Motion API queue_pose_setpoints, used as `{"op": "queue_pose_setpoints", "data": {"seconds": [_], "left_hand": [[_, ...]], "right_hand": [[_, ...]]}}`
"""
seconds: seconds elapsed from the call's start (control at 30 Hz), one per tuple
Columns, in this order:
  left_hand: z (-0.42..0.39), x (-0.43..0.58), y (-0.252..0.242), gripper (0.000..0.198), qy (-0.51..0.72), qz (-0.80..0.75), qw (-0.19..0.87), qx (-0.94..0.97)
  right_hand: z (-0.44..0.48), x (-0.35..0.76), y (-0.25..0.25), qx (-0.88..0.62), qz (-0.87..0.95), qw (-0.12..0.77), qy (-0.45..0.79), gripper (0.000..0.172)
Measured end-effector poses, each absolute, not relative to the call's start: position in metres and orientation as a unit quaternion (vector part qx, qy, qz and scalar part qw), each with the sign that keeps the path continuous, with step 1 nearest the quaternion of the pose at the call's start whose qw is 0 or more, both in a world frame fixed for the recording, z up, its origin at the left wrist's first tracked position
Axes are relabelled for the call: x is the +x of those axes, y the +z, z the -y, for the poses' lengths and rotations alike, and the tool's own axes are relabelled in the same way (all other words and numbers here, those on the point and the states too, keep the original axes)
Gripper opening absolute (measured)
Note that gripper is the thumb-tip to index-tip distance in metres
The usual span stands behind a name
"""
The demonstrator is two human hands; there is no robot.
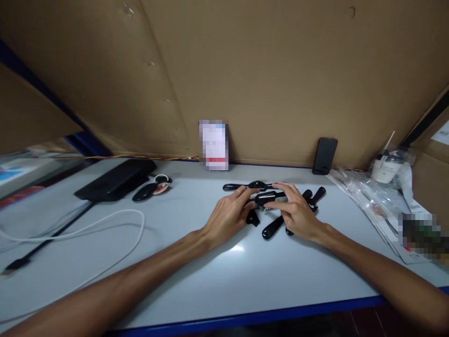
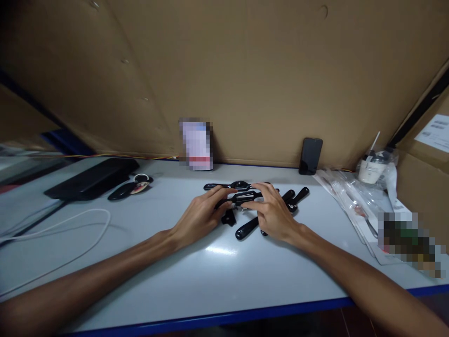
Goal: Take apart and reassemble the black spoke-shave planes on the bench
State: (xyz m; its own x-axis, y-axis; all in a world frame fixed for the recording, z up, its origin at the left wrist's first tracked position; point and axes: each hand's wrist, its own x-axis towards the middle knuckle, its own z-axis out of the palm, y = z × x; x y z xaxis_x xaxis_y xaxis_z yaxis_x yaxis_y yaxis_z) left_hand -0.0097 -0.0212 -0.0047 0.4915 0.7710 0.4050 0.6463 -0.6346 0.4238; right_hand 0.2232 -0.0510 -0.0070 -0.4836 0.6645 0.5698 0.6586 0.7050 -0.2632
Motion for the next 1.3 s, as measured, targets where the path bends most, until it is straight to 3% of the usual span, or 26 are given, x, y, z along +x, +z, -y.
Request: {"op": "queue_pose_setpoints", "data": {"seconds": [0.13,0.4,0.63,0.9,1.3], "left_hand": [[0.020,-0.010,-0.004,0.030,0.293,-0.411,0.114,0.856],[0.018,-0.011,-0.004,0.029,0.305,-0.418,0.104,0.849],[-0.003,-0.022,0.008,0.027,0.338,-0.442,0.070,0.828],[-0.037,-0.038,-0.008,0.028,0.303,-0.522,0.061,0.795],[-0.059,-0.043,-0.024,0.045,0.343,-0.460,0.081,0.815]], "right_hand": [[0.051,0.223,-0.007,-0.393,0.865,0.312,0.003,0.052],[0.048,0.223,-0.009,-0.381,0.852,0.359,0.022,0.032],[0.039,0.238,0.001,-0.425,0.796,0.428,-0.055,0.042],[0.019,0.265,0.006,-0.483,0.771,0.390,-0.145,0.033],[0.018,0.297,0.033,-0.593,0.756,0.270,-0.060,0.030]]}}
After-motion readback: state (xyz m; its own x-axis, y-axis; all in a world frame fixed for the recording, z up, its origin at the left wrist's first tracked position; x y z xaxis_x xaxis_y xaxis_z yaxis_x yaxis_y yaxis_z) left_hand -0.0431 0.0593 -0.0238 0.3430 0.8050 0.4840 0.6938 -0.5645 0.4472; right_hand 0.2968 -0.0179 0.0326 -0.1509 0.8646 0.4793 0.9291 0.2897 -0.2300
